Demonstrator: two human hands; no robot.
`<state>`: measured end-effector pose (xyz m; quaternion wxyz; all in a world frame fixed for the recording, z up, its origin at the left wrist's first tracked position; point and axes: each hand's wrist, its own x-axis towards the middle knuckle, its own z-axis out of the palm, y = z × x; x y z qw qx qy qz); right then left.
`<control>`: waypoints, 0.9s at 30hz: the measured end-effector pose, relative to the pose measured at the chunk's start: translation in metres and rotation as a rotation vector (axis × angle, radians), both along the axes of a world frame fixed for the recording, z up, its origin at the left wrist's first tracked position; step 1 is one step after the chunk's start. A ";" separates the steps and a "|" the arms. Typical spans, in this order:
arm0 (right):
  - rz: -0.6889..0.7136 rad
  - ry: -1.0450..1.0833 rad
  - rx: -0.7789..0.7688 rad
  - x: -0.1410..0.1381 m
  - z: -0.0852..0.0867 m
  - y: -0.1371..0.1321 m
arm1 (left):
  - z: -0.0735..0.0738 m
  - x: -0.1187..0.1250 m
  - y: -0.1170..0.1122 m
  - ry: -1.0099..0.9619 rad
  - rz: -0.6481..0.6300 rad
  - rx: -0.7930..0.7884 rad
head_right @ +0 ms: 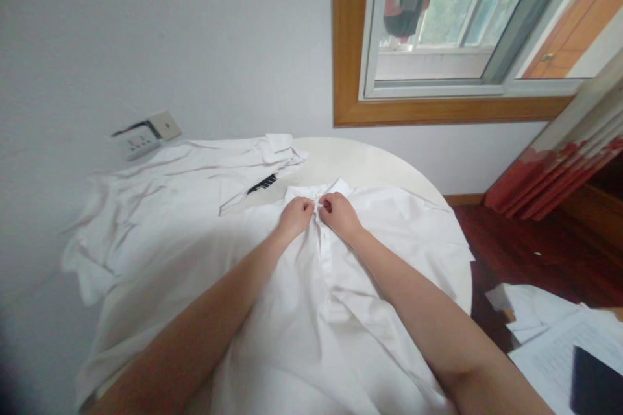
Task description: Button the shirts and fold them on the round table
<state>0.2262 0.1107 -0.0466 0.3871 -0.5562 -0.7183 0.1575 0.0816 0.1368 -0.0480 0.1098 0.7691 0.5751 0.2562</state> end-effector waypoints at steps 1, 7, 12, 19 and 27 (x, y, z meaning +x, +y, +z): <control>-0.002 0.010 -0.012 0.000 0.001 -0.001 | -0.001 0.000 0.001 -0.004 0.000 -0.003; 0.034 0.129 -0.058 0.004 0.001 -0.003 | -0.005 -0.002 0.005 -0.032 -0.024 -0.025; 0.059 0.255 -0.132 0.007 -0.007 0.002 | -0.004 -0.006 0.007 -0.081 -0.090 -0.022; 0.053 0.261 -0.114 0.007 -0.010 0.005 | 0.000 -0.008 0.007 -0.108 -0.133 -0.045; 0.027 0.199 -0.090 0.005 -0.007 0.002 | -0.002 -0.007 -0.001 -0.120 -0.101 0.086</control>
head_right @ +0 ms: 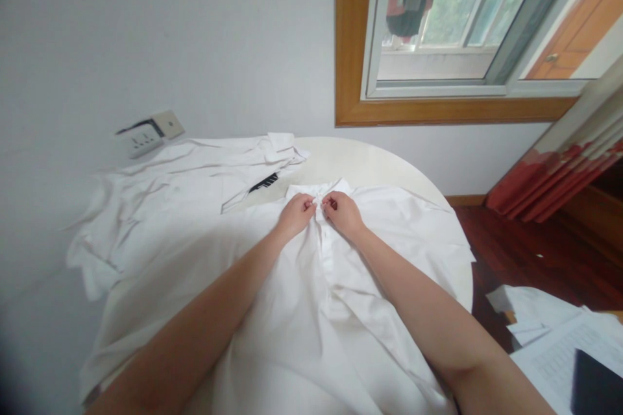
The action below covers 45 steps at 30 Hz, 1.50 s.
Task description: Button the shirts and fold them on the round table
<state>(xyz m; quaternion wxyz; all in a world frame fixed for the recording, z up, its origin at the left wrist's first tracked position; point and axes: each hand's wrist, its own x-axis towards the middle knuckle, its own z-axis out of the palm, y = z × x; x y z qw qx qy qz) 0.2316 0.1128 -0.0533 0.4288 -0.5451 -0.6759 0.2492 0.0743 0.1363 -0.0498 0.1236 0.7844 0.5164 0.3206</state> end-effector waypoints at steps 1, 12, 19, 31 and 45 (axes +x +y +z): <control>-0.008 -0.002 -0.004 0.000 0.000 0.000 | -0.001 -0.001 0.000 -0.003 -0.012 0.034; -0.033 -0.032 -0.035 0.001 -0.006 0.007 | 0.001 -0.010 0.001 0.019 -0.062 0.112; -0.128 -0.188 0.060 -0.001 0.003 0.002 | 0.007 -0.006 -0.004 0.096 -0.012 0.184; -0.023 0.060 0.002 0.005 -0.002 0.010 | 0.005 -0.006 0.004 -0.049 -0.070 0.149; -0.034 -0.059 0.067 0.004 -0.002 0.007 | 0.010 -0.005 -0.003 0.143 -0.067 0.210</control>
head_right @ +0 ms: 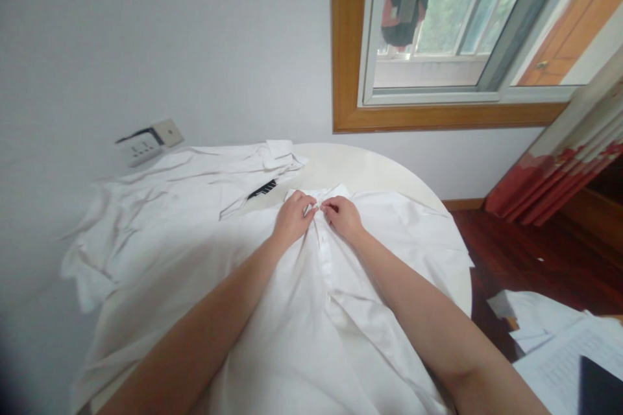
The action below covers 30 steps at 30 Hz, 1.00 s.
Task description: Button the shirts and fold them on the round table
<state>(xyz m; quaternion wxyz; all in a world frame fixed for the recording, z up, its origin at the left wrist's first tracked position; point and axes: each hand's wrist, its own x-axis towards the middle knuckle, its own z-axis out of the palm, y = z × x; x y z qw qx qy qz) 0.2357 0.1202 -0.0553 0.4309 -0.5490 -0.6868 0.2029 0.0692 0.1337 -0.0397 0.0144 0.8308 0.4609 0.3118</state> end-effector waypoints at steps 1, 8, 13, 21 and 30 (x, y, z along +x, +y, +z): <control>0.021 -0.032 0.018 -0.001 0.000 -0.001 | 0.000 0.000 -0.001 0.003 -0.001 0.003; 0.043 -0.118 0.032 -0.004 0.004 -0.004 | -0.006 0.000 0.004 -0.074 -0.005 -0.016; 0.079 -0.020 -0.024 0.001 0.004 -0.002 | -0.009 -0.002 0.012 -0.175 -0.051 -0.102; 0.122 -0.043 -0.042 0.002 0.008 -0.005 | -0.009 -0.001 0.010 -0.155 -0.026 -0.094; 0.052 0.154 -0.089 0.001 0.001 -0.003 | -0.005 0.000 0.010 -0.212 -0.060 -0.124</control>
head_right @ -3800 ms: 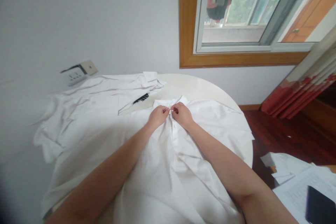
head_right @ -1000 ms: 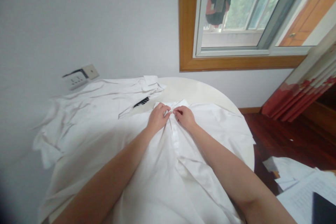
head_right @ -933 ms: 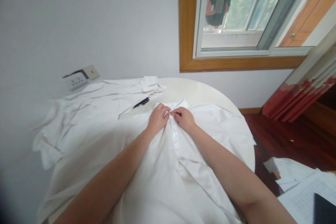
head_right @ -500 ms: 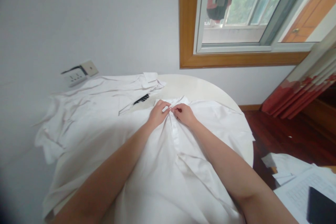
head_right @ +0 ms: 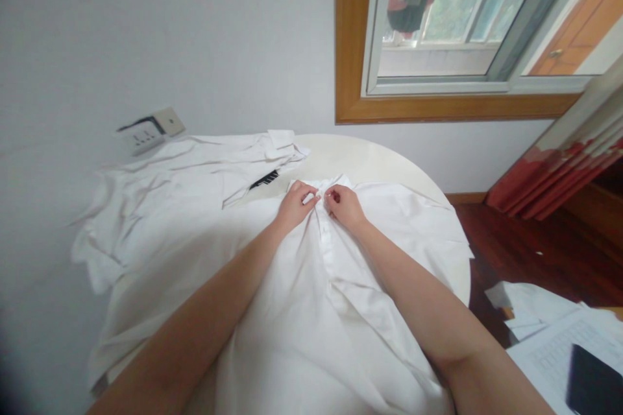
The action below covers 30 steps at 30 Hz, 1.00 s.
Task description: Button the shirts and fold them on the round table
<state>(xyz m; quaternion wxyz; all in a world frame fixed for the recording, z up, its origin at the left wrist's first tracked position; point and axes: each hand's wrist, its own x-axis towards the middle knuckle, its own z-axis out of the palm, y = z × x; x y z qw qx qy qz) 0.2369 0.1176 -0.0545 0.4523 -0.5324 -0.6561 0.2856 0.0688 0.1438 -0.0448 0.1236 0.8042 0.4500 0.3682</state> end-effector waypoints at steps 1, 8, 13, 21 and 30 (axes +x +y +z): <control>-0.003 0.004 0.003 0.000 0.000 0.000 | 0.001 0.000 0.000 -0.008 0.001 -0.004; -0.051 -0.133 0.178 0.001 -0.003 0.005 | 0.001 0.000 -0.003 -0.022 0.000 -0.006; -0.016 -0.126 0.100 0.003 -0.006 0.008 | -0.002 0.000 -0.004 0.046 0.010 0.052; 0.036 -0.167 0.078 0.003 -0.003 0.006 | -0.003 0.000 -0.008 0.158 0.050 0.124; 0.013 -0.245 0.083 0.002 -0.001 0.004 | 0.001 0.000 -0.008 0.090 0.080 0.085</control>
